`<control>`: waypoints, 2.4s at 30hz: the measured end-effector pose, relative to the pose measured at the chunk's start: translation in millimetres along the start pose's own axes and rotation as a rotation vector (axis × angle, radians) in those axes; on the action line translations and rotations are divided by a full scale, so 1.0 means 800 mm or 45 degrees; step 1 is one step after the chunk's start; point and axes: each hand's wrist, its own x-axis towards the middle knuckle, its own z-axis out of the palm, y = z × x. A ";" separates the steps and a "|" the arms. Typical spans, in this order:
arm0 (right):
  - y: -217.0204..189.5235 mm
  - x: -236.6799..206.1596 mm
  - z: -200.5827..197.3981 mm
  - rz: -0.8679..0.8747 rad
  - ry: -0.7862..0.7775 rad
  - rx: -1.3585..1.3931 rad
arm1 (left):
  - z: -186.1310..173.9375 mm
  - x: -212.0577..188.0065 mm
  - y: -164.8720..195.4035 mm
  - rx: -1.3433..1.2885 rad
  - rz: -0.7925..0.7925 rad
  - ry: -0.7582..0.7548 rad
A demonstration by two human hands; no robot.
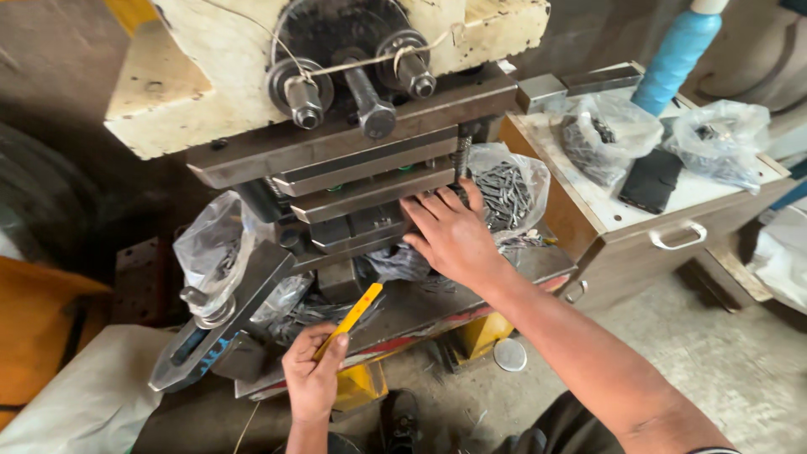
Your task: The person operates a manual metal press machine, repeatedly inserting small metal strips into the press and using a yellow tool to assist with alignment and removal. The person collects the processed metal pieces into a plastic bag on the machine table.
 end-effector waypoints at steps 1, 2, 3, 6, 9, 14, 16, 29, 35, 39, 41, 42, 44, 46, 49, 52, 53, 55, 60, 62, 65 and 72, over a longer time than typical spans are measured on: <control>0.001 -0.007 0.005 0.020 0.017 0.036 | -0.002 0.000 -0.001 0.016 0.003 0.016; 0.003 -0.015 0.009 0.047 0.031 0.066 | -0.003 -0.001 -0.002 0.030 0.002 0.023; 0.007 -0.024 0.011 0.081 0.045 0.090 | -0.003 -0.002 -0.004 0.021 0.008 0.023; 0.025 -0.046 0.013 0.195 0.165 0.194 | -0.004 -0.004 -0.007 -0.012 0.023 0.006; 0.048 -0.084 -0.002 0.602 0.436 0.159 | -0.004 -0.003 -0.010 -0.049 0.028 0.001; 0.106 -0.109 0.011 0.831 0.668 0.508 | -0.004 -0.004 -0.011 -0.092 0.046 -0.053; 0.122 -0.111 0.021 0.984 0.676 0.843 | -0.004 -0.005 -0.009 -0.068 0.048 -0.041; -0.006 -0.181 0.020 0.959 0.183 1.081 | 0.047 0.004 0.059 -0.255 0.118 0.091; -0.004 -0.173 0.009 0.669 0.120 0.861 | 0.101 0.081 0.114 0.390 0.392 0.118; 0.004 -0.172 0.004 0.659 0.049 0.855 | 0.132 0.123 0.128 0.396 0.361 0.103; 0.006 -0.172 0.002 0.666 0.028 0.888 | 0.142 0.129 0.130 0.409 0.336 0.095; 0.007 -0.173 0.002 0.690 0.016 0.902 | 0.145 0.129 0.130 0.388 0.328 0.084; 0.007 -0.173 0.002 0.730 -0.012 0.940 | 0.150 0.128 0.129 0.394 0.327 0.100; 0.008 -0.173 0.003 0.701 0.014 0.955 | 0.154 0.127 0.125 0.448 0.331 0.143; 0.009 -0.173 0.003 0.712 -0.009 0.946 | 0.160 0.129 0.117 0.402 0.348 0.151; 0.011 -0.174 0.002 0.679 -0.007 0.920 | 0.165 0.131 0.107 0.393 0.361 0.146; 0.011 -0.174 0.001 0.652 0.002 0.912 | 0.166 0.131 0.104 0.389 0.393 0.166; 0.012 -0.175 0.000 0.678 -0.014 0.932 | 0.166 0.129 0.100 0.379 0.454 0.212; 0.013 -0.175 0.002 0.663 0.001 0.956 | 0.161 0.128 0.103 0.369 0.383 0.163; 0.013 -0.175 0.004 0.637 0.020 0.936 | 0.163 0.133 0.108 0.243 0.219 0.192; 0.011 -0.174 0.005 0.646 0.003 0.894 | 0.168 0.139 0.116 0.054 -0.102 0.284; 0.007 -0.173 0.003 0.635 0.021 0.899 | 0.174 0.136 0.113 0.022 -0.058 0.309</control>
